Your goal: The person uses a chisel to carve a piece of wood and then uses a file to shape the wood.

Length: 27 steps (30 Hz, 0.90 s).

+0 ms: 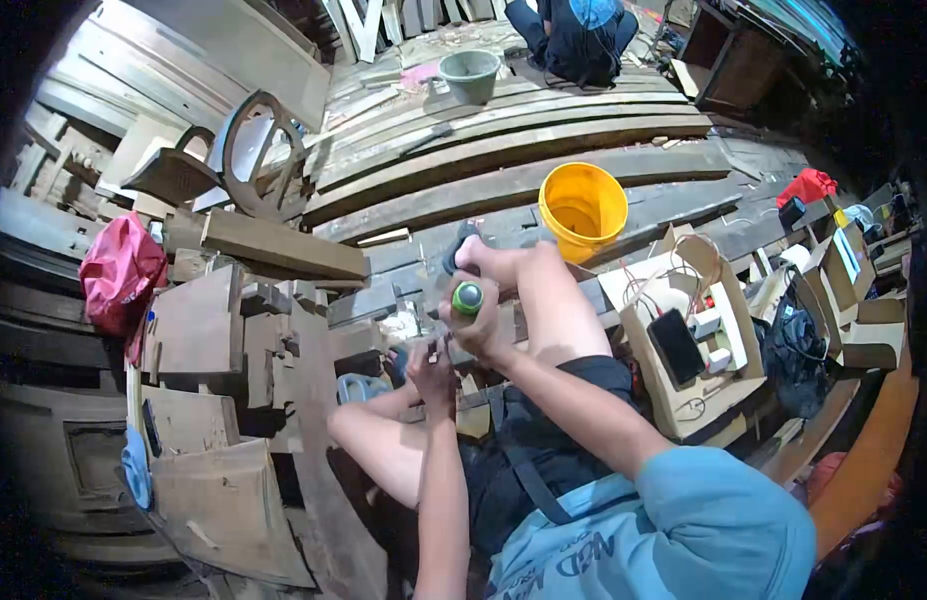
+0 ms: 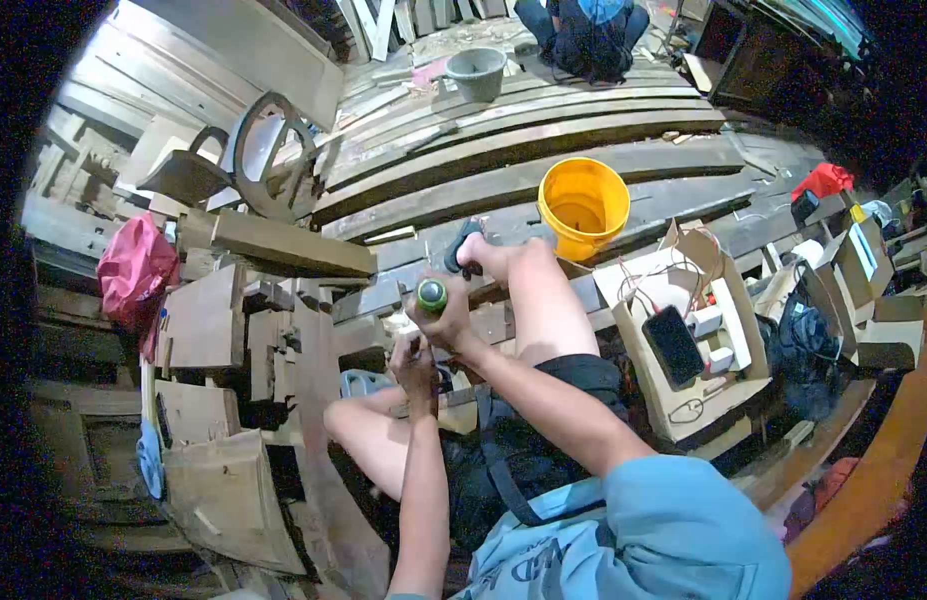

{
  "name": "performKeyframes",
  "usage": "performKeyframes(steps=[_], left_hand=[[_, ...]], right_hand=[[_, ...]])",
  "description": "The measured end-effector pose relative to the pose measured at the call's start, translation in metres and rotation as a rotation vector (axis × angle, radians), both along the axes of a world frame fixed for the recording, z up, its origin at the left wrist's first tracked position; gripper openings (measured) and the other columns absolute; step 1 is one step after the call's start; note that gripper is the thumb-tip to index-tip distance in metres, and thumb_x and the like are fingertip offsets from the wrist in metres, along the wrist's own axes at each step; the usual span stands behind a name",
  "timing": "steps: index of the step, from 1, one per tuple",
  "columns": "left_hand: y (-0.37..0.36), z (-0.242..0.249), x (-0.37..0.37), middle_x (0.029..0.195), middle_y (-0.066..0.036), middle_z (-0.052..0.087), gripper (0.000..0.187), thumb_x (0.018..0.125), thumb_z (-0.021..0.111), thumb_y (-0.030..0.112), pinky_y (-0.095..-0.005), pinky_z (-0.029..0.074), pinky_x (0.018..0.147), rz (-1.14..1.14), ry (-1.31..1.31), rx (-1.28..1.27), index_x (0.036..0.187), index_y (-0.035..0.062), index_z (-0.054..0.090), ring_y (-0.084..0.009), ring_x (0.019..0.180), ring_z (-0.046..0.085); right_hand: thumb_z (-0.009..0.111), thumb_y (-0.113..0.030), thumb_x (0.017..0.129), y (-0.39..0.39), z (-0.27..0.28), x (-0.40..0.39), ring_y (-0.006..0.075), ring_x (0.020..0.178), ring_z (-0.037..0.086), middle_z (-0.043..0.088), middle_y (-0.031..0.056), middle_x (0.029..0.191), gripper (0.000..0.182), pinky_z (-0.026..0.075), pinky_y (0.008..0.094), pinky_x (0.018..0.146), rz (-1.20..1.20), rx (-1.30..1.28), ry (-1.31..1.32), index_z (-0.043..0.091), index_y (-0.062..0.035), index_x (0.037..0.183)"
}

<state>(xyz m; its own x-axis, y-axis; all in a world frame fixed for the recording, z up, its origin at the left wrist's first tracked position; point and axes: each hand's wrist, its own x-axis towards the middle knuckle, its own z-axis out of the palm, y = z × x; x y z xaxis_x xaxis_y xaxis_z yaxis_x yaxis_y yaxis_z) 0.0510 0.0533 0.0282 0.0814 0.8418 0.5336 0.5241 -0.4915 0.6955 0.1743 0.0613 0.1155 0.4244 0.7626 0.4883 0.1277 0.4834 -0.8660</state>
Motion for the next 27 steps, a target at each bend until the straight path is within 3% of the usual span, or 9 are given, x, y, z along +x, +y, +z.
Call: performKeyframes(steps=[4, 5, 8, 10, 18, 20, 24, 25, 27], left_hand=[[0.001, 0.006, -0.002, 0.070, -0.014, 0.060, 0.005, 0.076, 0.063, 0.002, -0.0328, 0.045, 0.057, 0.048, 0.157, 0.095, 0.078, -0.0016, 0.060, -0.0250, 0.061, 0.057], [-0.002, 0.012, 0.003, 0.070, -0.014, 0.060, 0.005, 0.075, 0.063, 0.002, -0.0324, 0.045, 0.057, 0.060, -0.048, -0.029, 0.077, -0.0017, 0.060, -0.0244, 0.060, 0.057], [-0.009, 0.026, 0.007, 0.070, -0.014, 0.060, 0.005, 0.075, 0.063, 0.002, -0.0326, 0.045, 0.057, 0.043, -0.081, -0.071, 0.077, -0.0015, 0.060, -0.0244, 0.061, 0.058], [-0.008, 0.020, 0.002, 0.071, -0.015, 0.060, 0.005, 0.075, 0.064, 0.002, -0.0329, 0.045, 0.057, 0.039, -0.018, -0.050, 0.076, -0.0012, 0.060, -0.0242, 0.062, 0.058], [-0.003, 0.013, 0.004, 0.072, -0.016, 0.060, 0.009, 0.074, 0.065, 0.004, -0.0342, 0.045, 0.058, 0.036, -0.083, -0.160, 0.080, -0.0005, 0.060, -0.0267, 0.064, 0.059], [-0.005, 0.011, 0.002, 0.069, -0.015, 0.059, 0.008, 0.074, 0.064, 0.005, -0.0352, 0.044, 0.057, 0.031, -0.031, -0.037, 0.078, -0.0003, 0.059, -0.0282, 0.062, 0.057], [-0.004, 0.008, -0.002, 0.069, -0.016, 0.058, 0.006, 0.075, 0.061, 0.005, -0.0367, 0.044, 0.059, 0.069, 0.151, -0.123, 0.076, -0.0003, 0.058, -0.0313, 0.063, 0.056], [-0.008, 0.021, 0.002, 0.070, -0.017, 0.058, 0.007, 0.076, 0.061, 0.006, -0.0378, 0.043, 0.059, 0.074, -0.021, -0.204, 0.076, -0.0004, 0.057, -0.0323, 0.064, 0.056], [-0.005, 0.018, 0.003, 0.070, -0.017, 0.058, 0.008, 0.076, 0.061, 0.006, -0.0383, 0.042, 0.058, 0.032, -0.049, -0.128, 0.076, -0.0004, 0.057, -0.0323, 0.064, 0.056]], right_hand=[[0.059, -0.011, 0.065, -0.006, 0.021, 0.001, 0.0107, 0.047, 0.037, 0.038, 0.0021, 0.050, 0.019, 0.033, 0.0274, 0.045, -0.053, 0.029, 0.067, 0.042, -0.0044, 0.058], [0.059, -0.011, 0.065, -0.003, 0.021, 0.001, 0.0106, 0.047, 0.037, 0.038, 0.0020, 0.051, 0.019, 0.033, 0.0275, 0.045, -0.055, 0.029, 0.110, 0.042, -0.0044, 0.059], [0.059, -0.010, 0.064, -0.001, 0.009, -0.001, 0.0103, 0.047, 0.037, 0.039, 0.0024, 0.051, 0.018, 0.033, 0.0272, 0.046, 0.069, -0.099, 0.263, 0.043, -0.0044, 0.059], [0.058, -0.009, 0.064, 0.001, 0.005, -0.002, 0.0108, 0.047, 0.038, 0.040, 0.0032, 0.051, 0.017, 0.034, 0.0273, 0.046, -0.008, 0.026, 0.063, 0.043, -0.0041, 0.059], [0.059, -0.012, 0.065, 0.002, 0.009, -0.003, 0.0143, 0.046, 0.040, 0.042, 0.0062, 0.051, 0.018, 0.035, 0.0290, 0.046, 0.079, 0.000, 0.100, 0.044, -0.0036, 0.061], [0.060, -0.013, 0.065, -0.002, 0.014, 0.001, 0.0146, 0.046, 0.040, 0.042, 0.0065, 0.052, 0.018, 0.035, 0.0292, 0.046, 0.075, 0.010, 0.051, 0.045, -0.0035, 0.061], [0.060, -0.016, 0.067, -0.001, 0.011, -0.002, 0.0158, 0.047, 0.041, 0.042, 0.0074, 0.053, 0.020, 0.035, 0.0303, 0.046, 0.104, 0.005, 0.089, 0.046, -0.0034, 0.064], [0.061, -0.019, 0.068, 0.001, 0.003, -0.003, 0.0163, 0.047, 0.042, 0.043, 0.0080, 0.053, 0.022, 0.036, 0.0309, 0.046, 0.079, 0.005, 0.018, 0.046, -0.0032, 0.064], [0.062, -0.023, 0.069, 0.003, 0.003, -0.003, 0.0172, 0.047, 0.045, 0.045, 0.0077, 0.053, 0.025, 0.037, 0.0302, 0.047, 0.076, -0.019, 0.004, 0.047, -0.0033, 0.064]])
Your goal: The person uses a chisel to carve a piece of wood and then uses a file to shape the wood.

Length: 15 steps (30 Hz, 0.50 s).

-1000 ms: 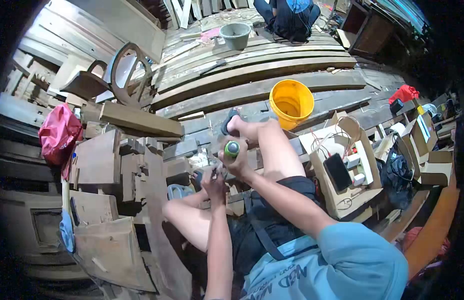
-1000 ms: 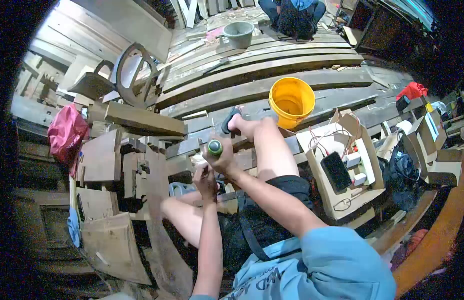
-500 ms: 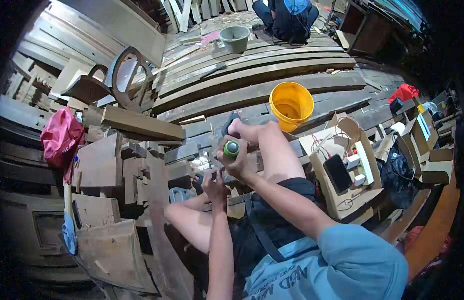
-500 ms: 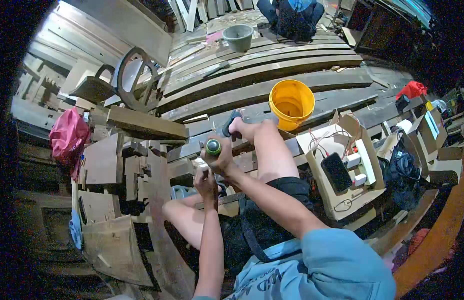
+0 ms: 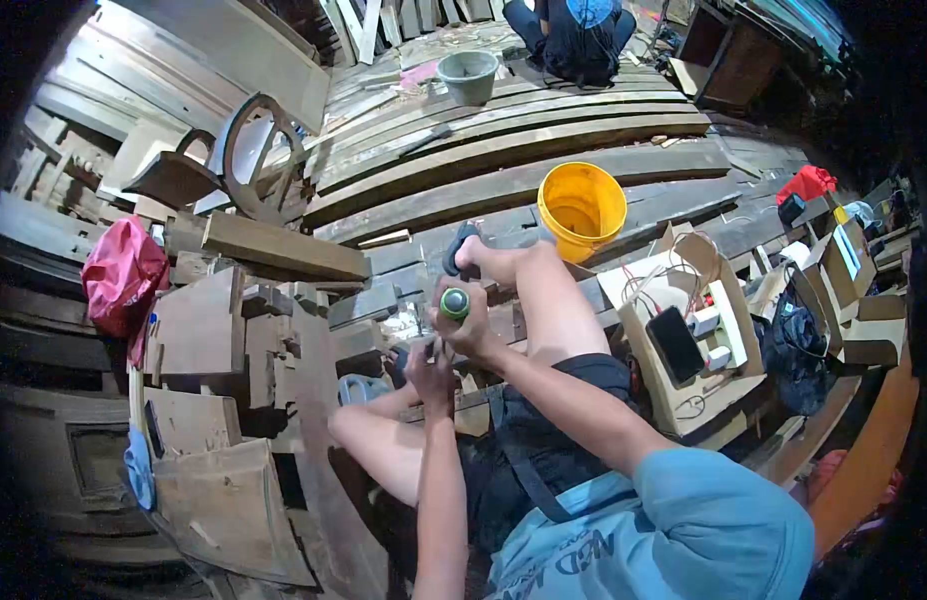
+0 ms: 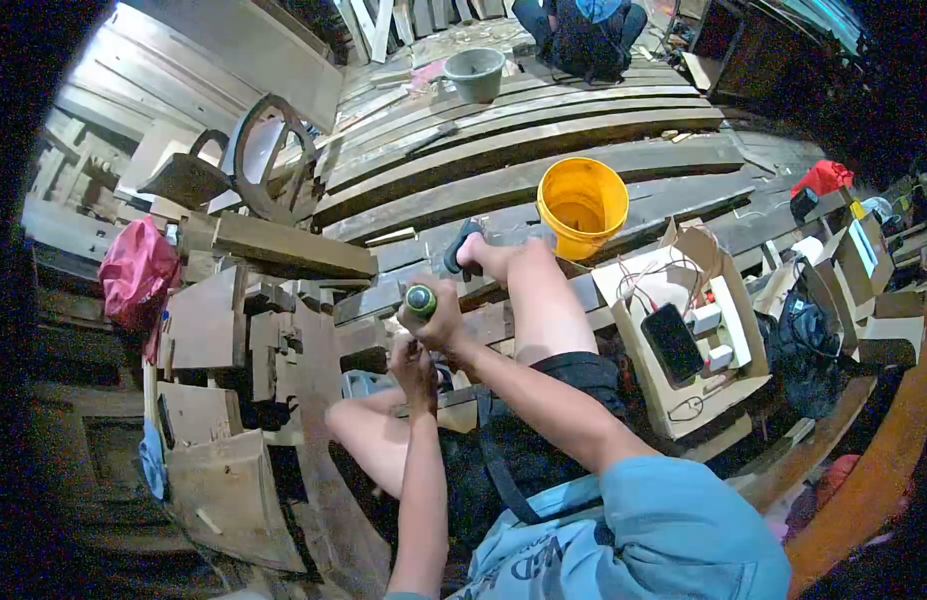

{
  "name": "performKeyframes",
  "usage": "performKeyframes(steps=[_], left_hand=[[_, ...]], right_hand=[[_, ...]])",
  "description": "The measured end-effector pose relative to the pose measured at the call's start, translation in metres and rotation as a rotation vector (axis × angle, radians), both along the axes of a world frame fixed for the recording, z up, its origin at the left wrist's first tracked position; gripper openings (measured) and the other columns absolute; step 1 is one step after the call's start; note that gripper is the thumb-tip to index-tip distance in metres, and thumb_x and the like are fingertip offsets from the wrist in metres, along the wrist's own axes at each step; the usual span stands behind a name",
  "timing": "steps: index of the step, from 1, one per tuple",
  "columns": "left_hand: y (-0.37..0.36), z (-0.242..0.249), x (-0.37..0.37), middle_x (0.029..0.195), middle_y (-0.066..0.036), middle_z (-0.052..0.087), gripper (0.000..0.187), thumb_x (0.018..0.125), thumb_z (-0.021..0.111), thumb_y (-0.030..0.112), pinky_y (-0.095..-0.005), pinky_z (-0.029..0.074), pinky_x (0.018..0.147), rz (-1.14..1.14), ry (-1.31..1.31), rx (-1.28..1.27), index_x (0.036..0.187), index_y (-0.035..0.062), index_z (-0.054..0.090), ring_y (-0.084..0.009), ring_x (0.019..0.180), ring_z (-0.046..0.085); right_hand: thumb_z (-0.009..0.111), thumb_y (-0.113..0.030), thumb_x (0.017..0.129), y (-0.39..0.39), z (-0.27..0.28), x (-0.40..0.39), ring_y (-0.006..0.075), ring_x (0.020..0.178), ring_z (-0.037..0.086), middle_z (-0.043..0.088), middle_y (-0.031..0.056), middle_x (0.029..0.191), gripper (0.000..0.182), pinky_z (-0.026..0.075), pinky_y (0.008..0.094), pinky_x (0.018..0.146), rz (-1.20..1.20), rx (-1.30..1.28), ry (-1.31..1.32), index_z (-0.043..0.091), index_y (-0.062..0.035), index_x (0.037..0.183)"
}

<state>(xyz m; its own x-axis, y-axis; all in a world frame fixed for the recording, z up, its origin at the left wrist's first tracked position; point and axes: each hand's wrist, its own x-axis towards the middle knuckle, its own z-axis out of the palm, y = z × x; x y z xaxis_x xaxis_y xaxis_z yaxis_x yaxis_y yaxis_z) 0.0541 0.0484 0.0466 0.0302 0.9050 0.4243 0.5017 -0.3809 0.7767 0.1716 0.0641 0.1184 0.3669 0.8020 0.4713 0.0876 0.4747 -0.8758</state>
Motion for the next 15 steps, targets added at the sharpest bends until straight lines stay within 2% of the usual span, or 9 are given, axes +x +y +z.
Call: performKeyframes(steps=[2, 4, 5, 7, 9, 11, 13, 15], left_hand=[[-0.003, -0.002, -0.002, 0.071, -0.016, 0.058, 0.006, 0.077, 0.060, 0.006, -0.0375, 0.043, 0.059, -0.016, 0.028, 0.073, 0.077, 0.0000, 0.057, -0.0317, 0.064, 0.056], [-0.004, 0.002, 0.000, 0.071, -0.015, 0.058, 0.006, 0.078, 0.060, 0.006, -0.0368, 0.044, 0.060, -0.007, 0.031, -0.001, 0.077, 0.0001, 0.057, -0.0311, 0.064, 0.056], [-0.005, 0.004, 0.000, 0.072, -0.015, 0.058, 0.006, 0.078, 0.060, 0.006, -0.0362, 0.044, 0.060, 0.000, 0.035, -0.060, 0.077, 0.0002, 0.058, -0.0306, 0.064, 0.056], [0.000, -0.001, 0.001, 0.072, -0.015, 0.059, 0.006, 0.078, 0.060, 0.005, -0.0357, 0.045, 0.060, -0.010, -0.014, -0.014, 0.077, -0.0005, 0.058, -0.0290, 0.064, 0.057], [0.000, -0.008, -0.001, 0.071, -0.015, 0.059, 0.006, 0.077, 0.061, 0.005, -0.0351, 0.045, 0.060, -0.027, 0.057, 0.072, 0.077, -0.0012, 0.059, -0.0274, 0.064, 0.057], [-0.006, -0.009, -0.001, 0.071, -0.014, 0.059, 0.006, 0.077, 0.061, 0.005, -0.0347, 0.045, 0.059, 0.026, 0.053, 0.035, 0.079, -0.0008, 0.060, -0.0268, 0.064, 0.058], [-0.002, -0.008, -0.001, 0.071, -0.014, 0.060, 0.005, 0.076, 0.061, 0.004, -0.0349, 0.045, 0.058, 0.005, -0.078, -0.112, 0.078, -0.0002, 0.060, -0.0274, 0.063, 0.057], [0.001, -0.008, -0.001, 0.072, -0.015, 0.060, 0.005, 0.076, 0.062, 0.004, -0.0351, 0.045, 0.058, -0.034, -0.047, -0.029, 0.078, -0.0001, 0.060, -0.0281, 0.062, 0.057]], right_hand=[[0.062, -0.024, 0.069, -0.001, 0.003, 0.000, 0.0170, 0.047, 0.045, 0.045, 0.0074, 0.053, 0.026, 0.037, 0.0299, 0.048, -0.012, 0.009, -0.017, 0.048, -0.0033, 0.064], [0.056, -0.005, 0.068, -0.007, 0.009, 0.000, 0.0098, 0.052, 0.040, 0.044, 0.0015, 0.056, 0.014, 0.034, 0.0266, 0.048, 0.043, -0.004, 0.075, 0.043, -0.0045, 0.062], [0.056, -0.005, 0.068, -0.009, 0.003, -0.001, 0.0098, 0.052, 0.040, 0.044, 0.0015, 0.056, 0.014, 0.034, 0.0266, 0.048, 0.045, -0.010, 0.076, 0.043, -0.0045, 0.062], [0.063, -0.023, 0.068, 0.000, -0.008, 0.001, 0.0160, 0.047, 0.045, 0.044, 0.0069, 0.052, 0.025, 0.037, 0.0300, 0.047, -0.009, -0.022, 0.023, 0.048, -0.0036, 0.063], [0.063, -0.021, 0.068, 0.004, -0.010, 0.002, 0.0162, 0.046, 0.044, 0.044, 0.0068, 0.052, 0.024, 0.036, 0.0301, 0.046, -0.039, 0.025, 0.026, 0.048, -0.0038, 0.062], [0.063, -0.018, 0.067, 0.000, 0.005, 0.002, 0.0170, 0.045, 0.044, 0.046, 0.0073, 0.051, 0.022, 0.036, 0.0307, 0.046, -0.152, 0.050, 0.070, 0.048, -0.0038, 0.062], [0.063, -0.015, 0.067, -0.003, 0.002, 0.003, 0.0183, 0.045, 0.047, 0.048, 0.0087, 0.052, 0.019, 0.037, 0.0309, 0.046, -0.071, 0.031, 0.077, 0.048, -0.0039, 0.062], [0.063, -0.014, 0.067, -0.002, -0.003, -0.002, 0.0162, 0.046, 0.046, 0.048, 0.0075, 0.051, 0.018, 0.037, 0.0297, 0.046, -0.078, 0.028, -0.038, 0.049, -0.0041, 0.062]])
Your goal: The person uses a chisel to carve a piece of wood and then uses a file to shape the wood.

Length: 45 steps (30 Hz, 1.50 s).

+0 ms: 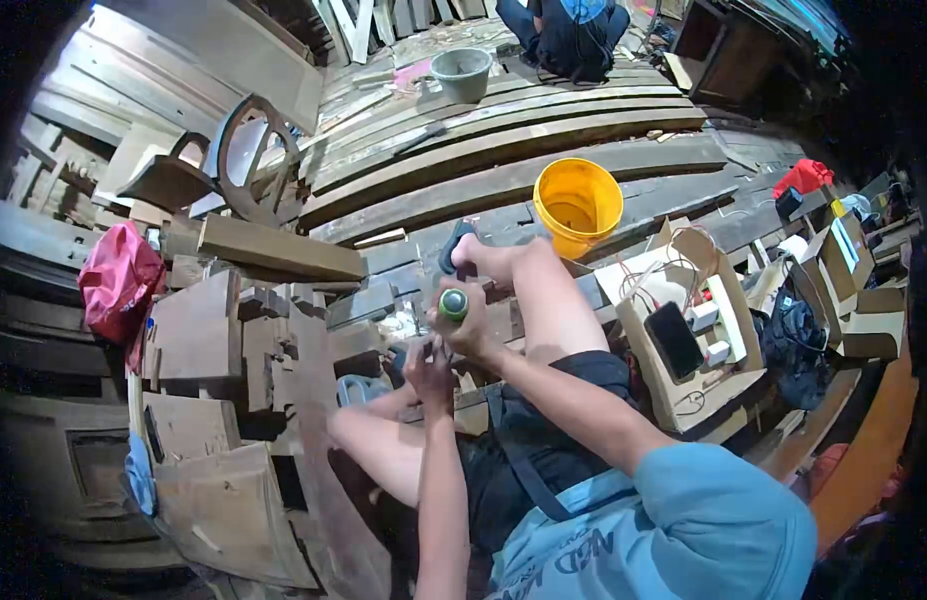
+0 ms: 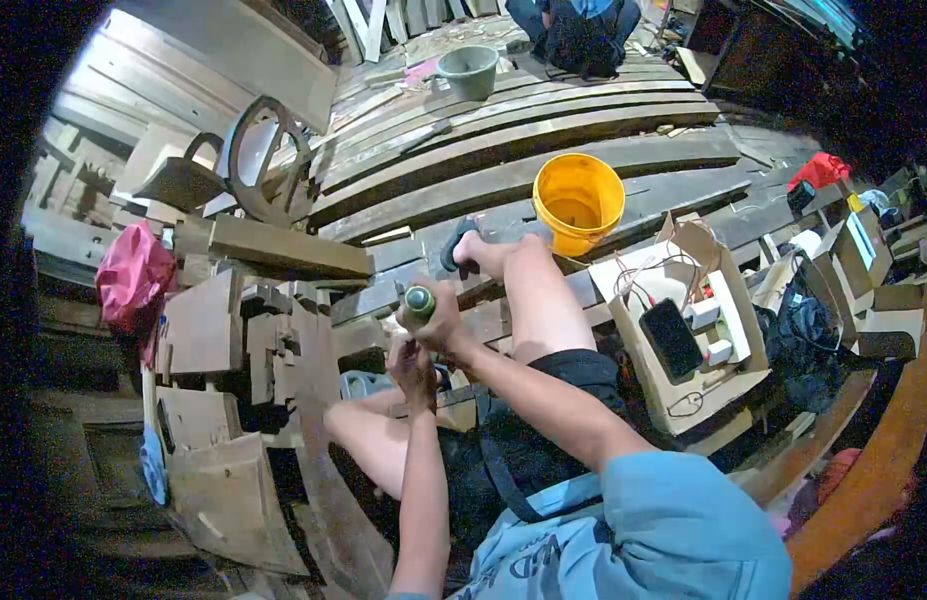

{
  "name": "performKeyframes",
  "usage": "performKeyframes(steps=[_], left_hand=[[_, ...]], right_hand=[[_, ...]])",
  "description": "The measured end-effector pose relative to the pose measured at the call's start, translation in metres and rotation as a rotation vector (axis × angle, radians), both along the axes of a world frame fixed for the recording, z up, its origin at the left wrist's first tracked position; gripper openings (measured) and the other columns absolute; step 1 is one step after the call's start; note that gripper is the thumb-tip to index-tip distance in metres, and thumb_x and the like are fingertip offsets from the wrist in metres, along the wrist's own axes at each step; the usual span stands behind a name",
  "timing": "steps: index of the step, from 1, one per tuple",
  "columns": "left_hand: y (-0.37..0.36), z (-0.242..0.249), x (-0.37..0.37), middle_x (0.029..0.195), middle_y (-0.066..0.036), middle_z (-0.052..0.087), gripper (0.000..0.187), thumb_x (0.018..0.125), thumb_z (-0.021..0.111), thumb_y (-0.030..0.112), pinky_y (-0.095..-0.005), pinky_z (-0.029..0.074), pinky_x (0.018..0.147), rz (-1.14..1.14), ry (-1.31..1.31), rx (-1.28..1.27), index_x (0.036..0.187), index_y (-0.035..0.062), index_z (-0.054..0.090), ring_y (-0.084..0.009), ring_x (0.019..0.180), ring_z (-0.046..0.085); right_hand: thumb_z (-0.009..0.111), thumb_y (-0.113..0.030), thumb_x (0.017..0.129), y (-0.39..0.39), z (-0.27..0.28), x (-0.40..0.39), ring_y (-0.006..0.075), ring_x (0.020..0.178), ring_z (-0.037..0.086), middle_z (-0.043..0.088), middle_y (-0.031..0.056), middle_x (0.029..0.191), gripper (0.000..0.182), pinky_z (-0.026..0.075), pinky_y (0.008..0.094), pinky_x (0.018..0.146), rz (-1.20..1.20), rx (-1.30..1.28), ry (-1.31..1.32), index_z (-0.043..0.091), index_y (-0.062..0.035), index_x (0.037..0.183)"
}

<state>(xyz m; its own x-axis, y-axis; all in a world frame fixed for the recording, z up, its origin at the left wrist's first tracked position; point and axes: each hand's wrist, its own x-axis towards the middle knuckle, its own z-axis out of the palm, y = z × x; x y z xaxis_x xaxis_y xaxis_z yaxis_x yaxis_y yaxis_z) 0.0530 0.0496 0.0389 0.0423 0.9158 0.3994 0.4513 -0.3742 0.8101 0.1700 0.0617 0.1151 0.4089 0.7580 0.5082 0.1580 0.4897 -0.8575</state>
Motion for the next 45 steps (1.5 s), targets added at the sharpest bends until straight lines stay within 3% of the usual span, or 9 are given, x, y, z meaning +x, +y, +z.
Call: performKeyframes(steps=[10, 11, 20, 30, 32, 37, 42, 43, 45], left_hand=[[-0.001, -0.013, -0.002, 0.071, -0.016, 0.058, 0.013, 0.076, 0.065, 0.010, -0.0387, 0.043, 0.060, 0.078, 0.142, 0.130, 0.078, -0.0003, 0.057, -0.0319, 0.063, 0.055], [0.000, -0.019, -0.003, 0.070, -0.015, 0.058, 0.013, 0.076, 0.065, 0.010, -0.0391, 0.043, 0.060, 0.107, 0.138, -0.005, 0.077, -0.0007, 0.058, -0.0324, 0.063, 0.055], [-0.006, 0.005, 0.008, 0.067, -0.017, 0.057, 0.017, 0.078, 0.062, 0.013, -0.0392, 0.042, 0.060, 0.159, 0.041, -0.041, 0.074, -0.0032, 0.056, -0.0329, 0.062, 0.054], [-0.011, 0.023, 0.017, 0.065, -0.014, 0.054, 0.020, 0.076, 0.063, 0.011, -0.0352, 0.040, 0.056, 0.202, -0.029, -0.007, 0.069, -0.0026, 0.051, -0.0254, 0.057, 0.051], [-0.006, 0.006, 0.008, 0.065, -0.014, 0.055, 0.020, 0.077, 0.063, 0.012, -0.0358, 0.041, 0.057, 0.228, 0.027, -0.138, 0.069, -0.0025, 0.052, -0.0256, 0.057, 0.052], [-0.004, -0.001, 0.007, 0.065, -0.017, 0.054, 0.017, 0.075, 0.063, 0.010, -0.0378, 0.041, 0.058, 0.201, 0.084, -0.021, 0.073, -0.0033, 0.052, -0.0314, 0.061, 0.052], [-0.004, 0.004, 0.005, 0.064, -0.020, 0.052, 0.015, 0.073, 0.060, 0.005, -0.0411, 0.039, 0.056, 0.105, 0.114, 0.154, 0.071, -0.0036, 0.048, -0.0361, 0.059, 0.050], [-0.003, -0.003, 0.006, 0.063, -0.019, 0.051, 0.016, 0.073, 0.060, 0.005, -0.0415, 0.038, 0.055, 0.157, 0.053, 0.025, 0.070, -0.0033, 0.046, -0.0352, 0.057, 0.049], [-0.002, 0.004, 0.013, 0.062, -0.019, 0.050, 0.016, 0.073, 0.059, 0.004, -0.0414, 0.038, 0.054, 0.155, 0.024, 0.081, 0.069, -0.0029, 0.045, -0.0346, 0.056, 0.048]], right_hand=[[0.061, -0.013, 0.064, 0.002, 0.003, -0.002, 0.0148, 0.046, 0.042, 0.043, 0.0073, 0.052, 0.018, 0.036, 0.0285, 0.046, 0.079, 0.028, 0.117, 0.046, -0.0034, 0.062], [0.061, -0.013, 0.064, 0.001, 0.004, 0.000, 0.0152, 0.045, 0.042, 0.042, 0.0073, 0.052, 0.018, 0.036, 0.0287, 0.046, 0.063, 0.014, 0.131, 0.046, -0.0034, 0.062], [0.061, -0.012, 0.061, -0.002, 0.014, 0.001, 0.0224, 0.048, 0.046, 0.045, 0.0097, 0.056, 0.017, 0.038, 0.0313, 0.049, 0.055, 0.019, 0.056, 0.045, -0.0047, 0.062], [0.063, -0.023, 0.066, -0.005, 0.016, -0.002, 0.0221, 0.047, 0.045, 0.043, 0.0099, 0.053, 0.026, 0.038, 0.0324, 0.048, 0.118, -0.005, -0.005, 0.045, -0.0046, 0.062], [0.062, -0.023, 0.066, -0.002, 0.011, -0.001, 0.0231, 0.047, 0.044, 0.042, 0.0097, 0.053, 0.026, 0.037, 0.0329, 0.048, 0.099, -0.017, 0.053, 0.045, -0.0047, 0.062], [0.064, -0.027, 0.069, -0.004, 0.020, -0.002, 0.0173, 0.045, 0.048, 0.045, 0.0072, 0.050, 0.028, 0.038, 0.0311, 0.046, 0.133, 0.053, 0.048, 0.047, -0.0065, 0.061], [0.063, -0.028, 0.070, -0.002, 0.008, -0.007, 0.0178, 0.044, 0.048, 0.046, 0.0061, 0.049, 0.029, 0.039, 0.0302, 0.045, 0.180, 0.080, 0.086, 0.046, -0.0071, 0.060], [0.063, -0.027, 0.070, -0.004, 0.009, -0.007, 0.0182, 0.044, 0.047, 0.046, 0.0062, 0.050, 0.028, 0.039, 0.0303, 0.045, 0.138, 0.046, 0.048, 0.046, -0.0070, 0.060], [0.064, -0.026, 0.068, 0.001, 0.013, -0.004, 0.0206, 0.045, 0.047, 0.045, 0.0065, 0.051, 0.026, 0.039, 0.0315, 0.048, 0.099, -0.007, -0.009, 0.047, -0.0070, 0.060]])
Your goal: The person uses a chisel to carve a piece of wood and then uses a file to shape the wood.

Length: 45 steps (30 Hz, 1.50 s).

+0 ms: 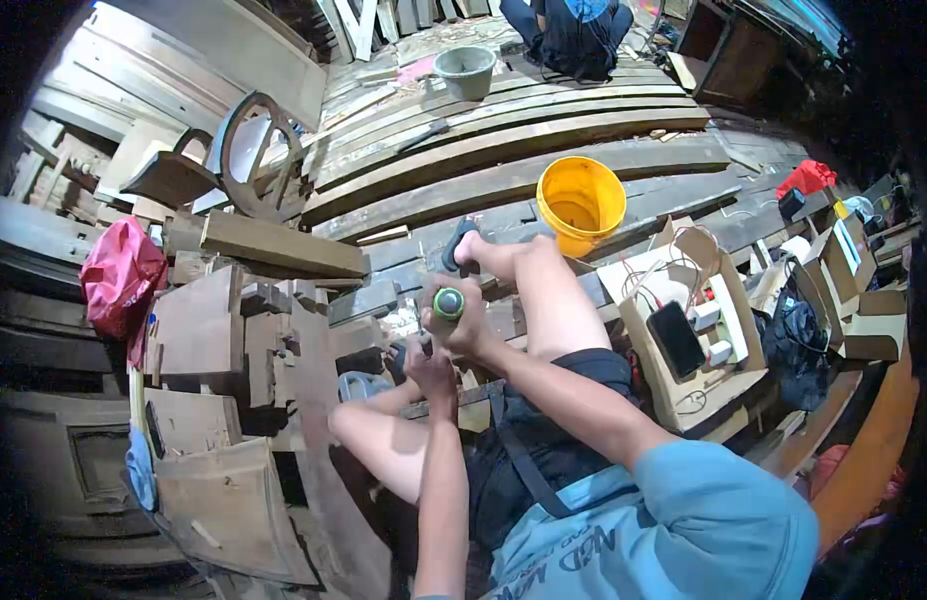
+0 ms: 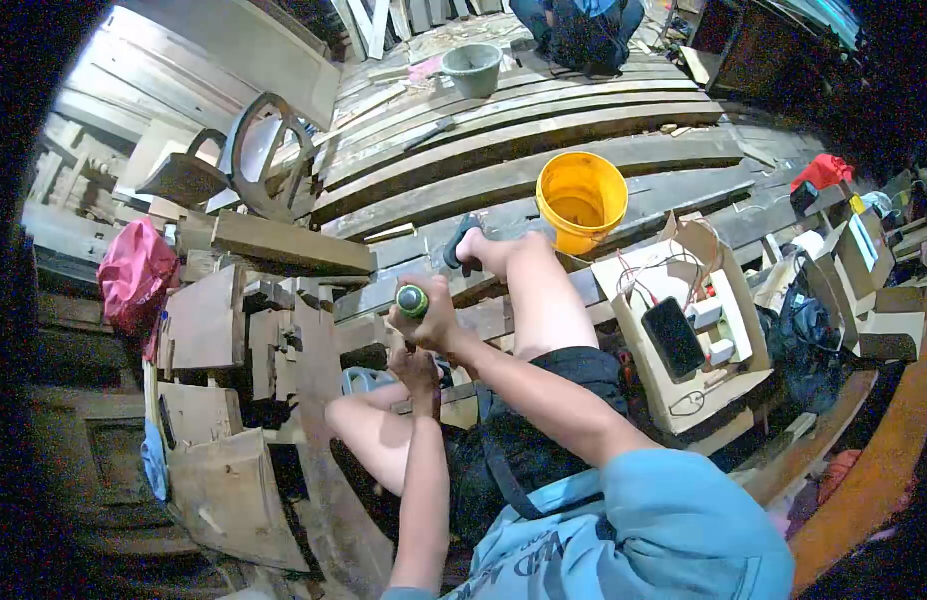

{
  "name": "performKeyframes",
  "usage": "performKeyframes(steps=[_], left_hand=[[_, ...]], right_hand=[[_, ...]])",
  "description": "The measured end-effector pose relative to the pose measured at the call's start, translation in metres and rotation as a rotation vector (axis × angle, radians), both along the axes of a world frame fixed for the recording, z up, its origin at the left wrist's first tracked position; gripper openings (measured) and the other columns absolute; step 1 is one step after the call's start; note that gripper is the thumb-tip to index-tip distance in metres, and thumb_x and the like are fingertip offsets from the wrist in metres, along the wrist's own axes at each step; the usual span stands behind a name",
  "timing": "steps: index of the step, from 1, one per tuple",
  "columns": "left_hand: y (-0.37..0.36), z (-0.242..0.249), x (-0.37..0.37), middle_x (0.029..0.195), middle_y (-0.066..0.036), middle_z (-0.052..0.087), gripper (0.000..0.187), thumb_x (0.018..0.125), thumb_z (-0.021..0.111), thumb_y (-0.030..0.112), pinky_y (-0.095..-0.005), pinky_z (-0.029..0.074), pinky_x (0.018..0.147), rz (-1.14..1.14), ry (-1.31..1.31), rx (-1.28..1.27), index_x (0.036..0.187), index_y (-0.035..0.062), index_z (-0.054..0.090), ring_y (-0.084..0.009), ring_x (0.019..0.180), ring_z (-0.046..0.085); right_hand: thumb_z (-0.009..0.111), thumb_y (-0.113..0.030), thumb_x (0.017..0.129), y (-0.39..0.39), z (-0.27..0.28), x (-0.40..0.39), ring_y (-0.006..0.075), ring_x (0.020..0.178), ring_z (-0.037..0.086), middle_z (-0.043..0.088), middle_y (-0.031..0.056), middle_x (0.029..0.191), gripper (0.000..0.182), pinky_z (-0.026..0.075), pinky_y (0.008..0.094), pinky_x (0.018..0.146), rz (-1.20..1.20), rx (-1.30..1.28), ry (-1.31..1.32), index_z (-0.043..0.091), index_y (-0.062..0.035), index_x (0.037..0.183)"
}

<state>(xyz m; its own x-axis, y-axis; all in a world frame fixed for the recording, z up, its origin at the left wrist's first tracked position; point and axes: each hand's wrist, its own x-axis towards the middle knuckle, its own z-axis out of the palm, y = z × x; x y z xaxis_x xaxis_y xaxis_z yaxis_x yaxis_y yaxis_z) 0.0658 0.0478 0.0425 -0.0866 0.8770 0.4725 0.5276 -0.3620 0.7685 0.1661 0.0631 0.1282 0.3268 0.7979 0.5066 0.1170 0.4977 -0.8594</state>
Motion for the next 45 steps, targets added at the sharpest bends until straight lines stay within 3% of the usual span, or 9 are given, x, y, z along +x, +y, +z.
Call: performKeyframes(steps=[16, 19, 21, 24, 26, 30, 39, 40, 45], left_hand=[[-0.001, -0.021, -0.012, 0.067, -0.016, 0.053, 0.007, 0.078, 0.053, 0.007, -0.0435, 0.038, 0.054, -0.141, -0.042, -0.103, 0.074, 0.0006, 0.052, -0.0370, 0.060, 0.050], [-0.001, -0.021, -0.015, 0.068, -0.016, 0.053, 0.009, 0.079, 0.053, 0.007, -0.0427, 0.037, 0.053, -0.142, 0.311, 0.210, 0.073, 0.0004, 0.052, -0.0350, 0.059, 0.051], [-0.005, -0.006, -0.007, 0.064, -0.017, 0.051, 0.013, 0.079, 0.054, 0.009, -0.0412, 0.037, 0.052, -0.109, -0.029, -0.145, 0.070, 0.0000, 0.050, -0.0332, 0.056, 0.049], [-0.001, -0.073, -0.028, 0.061, -0.017, 0.050, 0.016, 0.078, 0.056, 0.010, -0.0398, 0.037, 0.052, -0.115, -0.125, -0.067, 0.068, -0.0006, 0.049, -0.0320, 0.054, 0.048], [-0.003, -0.069, -0.027, 0.061, -0.017, 0.050, 0.016, 0.078, 0.056, 0.009, -0.0397, 0.037, 0.052, -0.108, -0.142, -0.110, 0.068, -0.0011, 0.048, -0.0320, 0.054, 0.048], [-0.012, 0.032, 0.003, 0.061, -0.017, 0.049, 0.015, 0.078, 0.055, 0.008, -0.0391, 0.038, 0.051, -0.089, -0.040, -0.091, 0.069, -0.0017, 0.048, -0.0318, 0.054, 0.049], [-0.007, -0.002, -0.009, 0.063, -0.017, 0.049, 0.014, 0.075, 0.057, 0.009, -0.0402, 0.038, 0.054, -0.071, 0.139, 0.059, 0.070, -0.0015, 0.050, -0.0317, 0.056, 0.048], [-0.006, -0.001, -0.008, 0.062, -0.017, 0.050, 0.017, 0.077, 0.056, 0.010, -0.0386, 0.039, 0.053, -0.073, -0.082, -0.151, 0.069, -0.0023, 0.050, -0.0286, 0.054, 0.049], [-0.007, 0.001, -0.004, 0.060, -0.015, 0.052, 0.019, 0.081, 0.055, 0.010, -0.0387, 0.041, 0.053, -0.056, -0.085, -0.199, 0.067, -0.0022, 0.050, -0.0279, 0.056, 0.053]], right_hand=[[0.062, -0.023, 0.067, -0.003, -0.001, 0.005, 0.0230, 0.047, 0.047, 0.045, 0.0095, 0.053, 0.024, 0.037, 0.0330, 0.048, 0.001, 0.003, 0.036, 0.047, -0.0051, 0.063], [0.062, -0.022, 0.067, -0.003, -0.005, 0.002, 0.0226, 0.047, 0.046, 0.044, 0.0090, 0.052, 0.024, 0.037, 0.0325, 0.047, -0.002, -0.003, 0.069, 0.046, -0.0049, 0.062], [0.062, -0.021, 0.067, 0.002, -0.008, 0.002, 0.0211, 0.046, 0.046, 0.043, 0.0083, 0.051, 0.024, 0.037, 0.0319, 0.047, -0.051, 0.052, 0.042, 0.045, -0.0050, 0.061], [0.062, -0.019, 0.066, -0.004, 0.003, 0.003, 0.0172, 0.045, 0.044, 0.043, 0.0080, 0.051, 0.021, 0.037, 0.0313, 0.047, 0.006, 0.050, 0.059, 0.046, -0.0052, 0.060], [0.062, -0.019, 0.066, -0.005, -0.003, 0.000, 0.0181, 0.045, 0.044, 0.043, 0.0079, 0.051, 0.021, 0.037, 0.0314, 0.046, 0.033, 0.022, 0.058, 0.046, -0.0055, 0.060], [0.063, -0.022, 0.063, -0.007, 0.001, 0.000, 0.0212, 0.047, 0.046, 0.046, 0.0077, 0.053, 0.023, 0.038, 0.0308, 0.049, 0.038, -0.033, 0.045, 0.047, -0.0063, 0.060], [0.057, -0.010, 0.067, -0.009, -0.002, -0.001, 0.0126, 0.048, 0.045, 0.048, 0.0044, 0.056, 0.014, 0.036, 0.0268, 0.047, 0.000, 0.023, 0.035, 0.046, -0.0038, 0.062], [0.058, -0.011, 0.067, -0.008, -0.010, -0.001, 0.0115, 0.048, 0.044, 0.047, 0.0035, 0.055, 0.014, 0.035, 0.0259, 0.047, -0.011, 0.016, -0.023, 0.046, -0.0040, 0.062], [0.057, -0.010, 0.067, -0.008, -0.009, 0.002, 0.0112, 0.049, 0.045, 0.048, 0.0034, 0.055, 0.014, 0.036, 0.0262, 0.047, -0.036, -0.011, -0.036, 0.046, -0.0035, 0.063]])
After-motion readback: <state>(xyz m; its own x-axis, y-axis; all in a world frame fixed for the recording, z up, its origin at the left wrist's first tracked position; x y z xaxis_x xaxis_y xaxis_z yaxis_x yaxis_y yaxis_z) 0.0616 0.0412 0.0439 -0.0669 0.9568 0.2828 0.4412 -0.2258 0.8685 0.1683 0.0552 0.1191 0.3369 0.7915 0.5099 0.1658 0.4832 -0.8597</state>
